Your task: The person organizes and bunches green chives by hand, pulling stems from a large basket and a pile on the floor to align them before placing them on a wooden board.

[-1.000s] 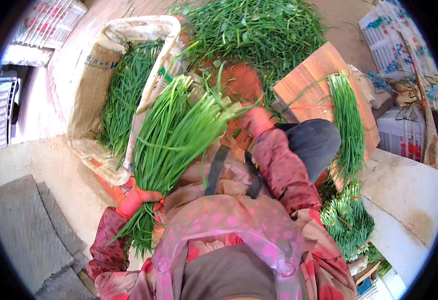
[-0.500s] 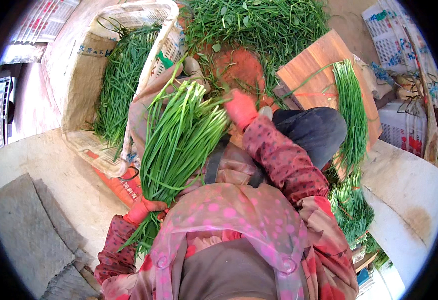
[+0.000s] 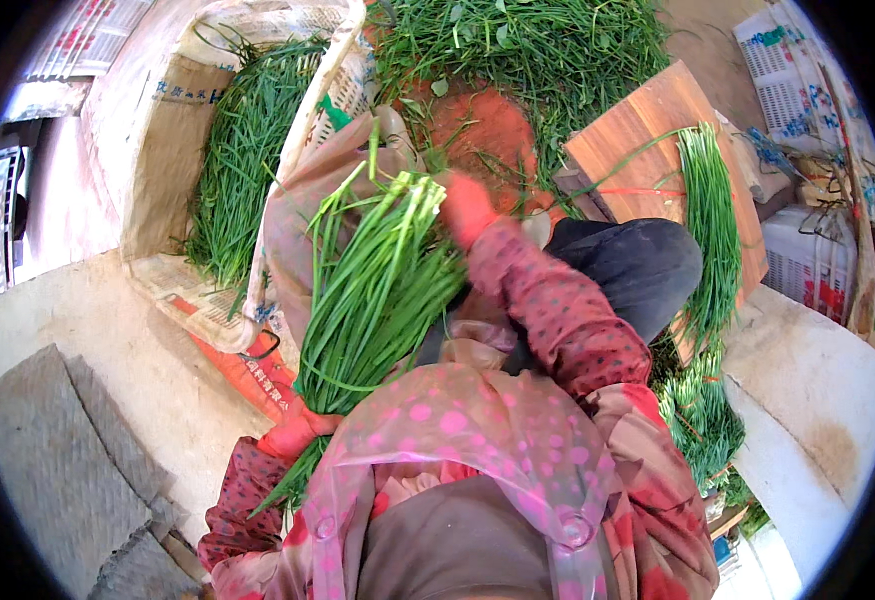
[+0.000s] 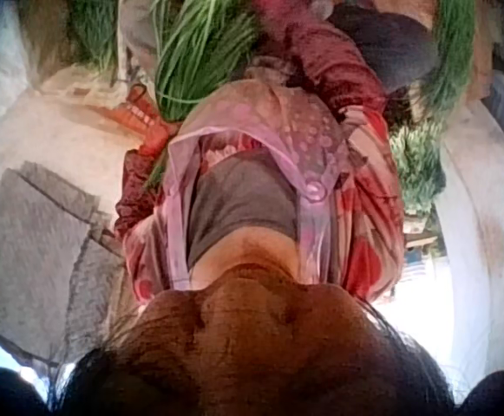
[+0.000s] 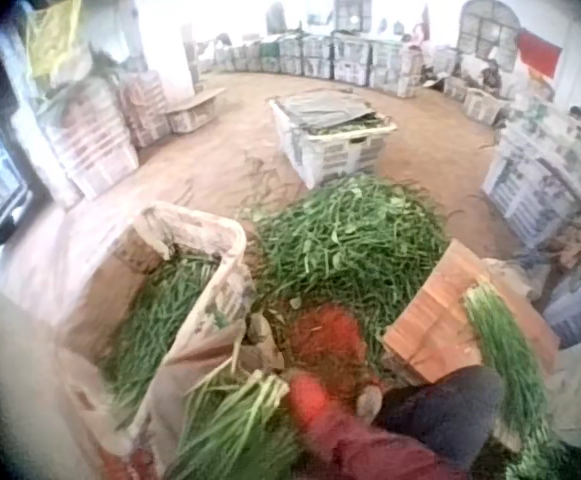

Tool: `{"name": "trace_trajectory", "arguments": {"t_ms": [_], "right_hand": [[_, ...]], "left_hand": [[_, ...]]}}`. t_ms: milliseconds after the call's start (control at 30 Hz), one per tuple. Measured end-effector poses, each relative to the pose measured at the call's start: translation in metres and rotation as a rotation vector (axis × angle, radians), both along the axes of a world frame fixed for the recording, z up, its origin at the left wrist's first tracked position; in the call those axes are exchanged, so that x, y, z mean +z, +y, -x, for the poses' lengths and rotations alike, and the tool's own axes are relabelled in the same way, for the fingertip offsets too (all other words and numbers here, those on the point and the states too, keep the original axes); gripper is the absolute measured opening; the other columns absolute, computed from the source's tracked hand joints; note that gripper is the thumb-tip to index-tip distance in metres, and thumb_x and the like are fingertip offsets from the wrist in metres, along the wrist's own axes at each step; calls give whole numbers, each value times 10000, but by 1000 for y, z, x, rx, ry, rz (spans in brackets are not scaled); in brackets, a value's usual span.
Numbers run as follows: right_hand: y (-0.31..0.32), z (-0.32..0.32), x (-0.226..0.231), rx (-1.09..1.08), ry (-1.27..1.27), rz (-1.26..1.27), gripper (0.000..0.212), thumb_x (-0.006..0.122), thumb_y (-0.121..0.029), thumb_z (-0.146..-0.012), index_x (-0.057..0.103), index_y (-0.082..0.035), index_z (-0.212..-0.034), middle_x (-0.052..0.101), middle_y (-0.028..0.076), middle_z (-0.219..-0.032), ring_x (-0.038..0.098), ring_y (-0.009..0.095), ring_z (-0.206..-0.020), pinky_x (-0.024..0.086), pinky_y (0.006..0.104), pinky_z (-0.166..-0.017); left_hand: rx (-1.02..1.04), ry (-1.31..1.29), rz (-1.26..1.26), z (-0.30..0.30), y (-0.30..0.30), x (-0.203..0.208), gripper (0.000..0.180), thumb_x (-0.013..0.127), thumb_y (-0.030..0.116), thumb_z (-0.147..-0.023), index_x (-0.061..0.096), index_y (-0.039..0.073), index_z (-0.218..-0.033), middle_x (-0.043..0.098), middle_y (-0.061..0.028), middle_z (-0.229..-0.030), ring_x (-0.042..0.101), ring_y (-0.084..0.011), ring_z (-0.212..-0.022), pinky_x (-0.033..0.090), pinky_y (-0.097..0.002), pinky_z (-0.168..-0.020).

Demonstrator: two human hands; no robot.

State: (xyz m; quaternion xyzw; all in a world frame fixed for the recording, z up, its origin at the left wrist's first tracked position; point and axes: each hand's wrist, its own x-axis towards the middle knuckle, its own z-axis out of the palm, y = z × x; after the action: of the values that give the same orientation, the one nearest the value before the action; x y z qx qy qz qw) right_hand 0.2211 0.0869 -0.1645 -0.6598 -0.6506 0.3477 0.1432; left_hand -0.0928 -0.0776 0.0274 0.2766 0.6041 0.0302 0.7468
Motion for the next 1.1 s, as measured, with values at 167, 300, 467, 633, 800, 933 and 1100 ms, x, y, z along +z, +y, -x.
{"name": "trace_trajectory", "arguments": {"t_ms": [167, 300, 467, 633, 800, 933, 1100], "right_hand": [[-7, -98, 19, -580, 486, 207, 277, 527, -279, -882, 648, -35, -931, 656, 118, -737, 637, 206, -634, 513, 347, -594], [-38, -26, 154, -110, 799, 744, 350, 613, -383, -856, 623, -60, -989, 649, 58, -700, 601, 138, -543, 461, 257, -472], [-42, -29, 104, -194, 832, 689, 292, 599, -323, -859, 632, -50, -957, 635, 64, -668, 565, 146, -469, 444, 266, -425], [-10, -129, 64, -716, 825, 419, 318, 613, -296, -846, 629, -16, -997, 656, 88, -781, 616, 164, -591, 494, 273, -477], [8, -49, 128, 174, 138, 88, 587, 639, -552, -762, 613, -71, -1097, 672, 131, -994, 644, 266, -936, 486, 354, -839], [-5, 0, 85, 421, -95, 253, 330, 559, -353, -794, 619, -89, -983, 655, 192, -900, 624, 389, -890, 491, 475, -780], [19, -97, 15, 131, -326, 189, 266, 527, -247, -842, 653, -40, -953, 663, 194, -909, 637, 393, -866, 516, 462, -759]], "left_hand": [[-45, 48, 179, -1, -3, 5, 586, 719, 105, -767, 463, -39, -1273, 622, -87, -1085, 584, -177, -943, 498, -325, -794], [-227, 55, -19, -18, 9, 34, 616, 778, 185, -727, 509, -40, -1233, 655, -70, -996, 600, -155, -843, 500, -332, -762], [-248, 74, -171, -20, 8, 30, 612, 807, 184, -682, 536, -37, -1184, 667, -50, -943, 603, -131, -824, 501, -327, -744], [-127, 90, -306, -2, -27, -4, 663, 801, 224, -671, 514, -7, -1223, 671, -115, -987, 641, -218, -851, 502, -360, -725], [-318, 210, -338, -8, -16, 11, 625, 774, 260, -706, 518, 19, -1223, 660, -163, -988, 647, -287, -835, 507, -396, -714], [-568, 374, -443, -13, -10, 21, 595, 753, 289, -734, 522, 40, -1222, 652, -202, -988, 651, -342, -822, 511, -425, -704], [-681, 578, -567, -33, 1, 39, 657, 718, 353, -750, 455, 84, -1289, 616, -255, -940, 611, -432, -772, 486, -492, -639]]}}
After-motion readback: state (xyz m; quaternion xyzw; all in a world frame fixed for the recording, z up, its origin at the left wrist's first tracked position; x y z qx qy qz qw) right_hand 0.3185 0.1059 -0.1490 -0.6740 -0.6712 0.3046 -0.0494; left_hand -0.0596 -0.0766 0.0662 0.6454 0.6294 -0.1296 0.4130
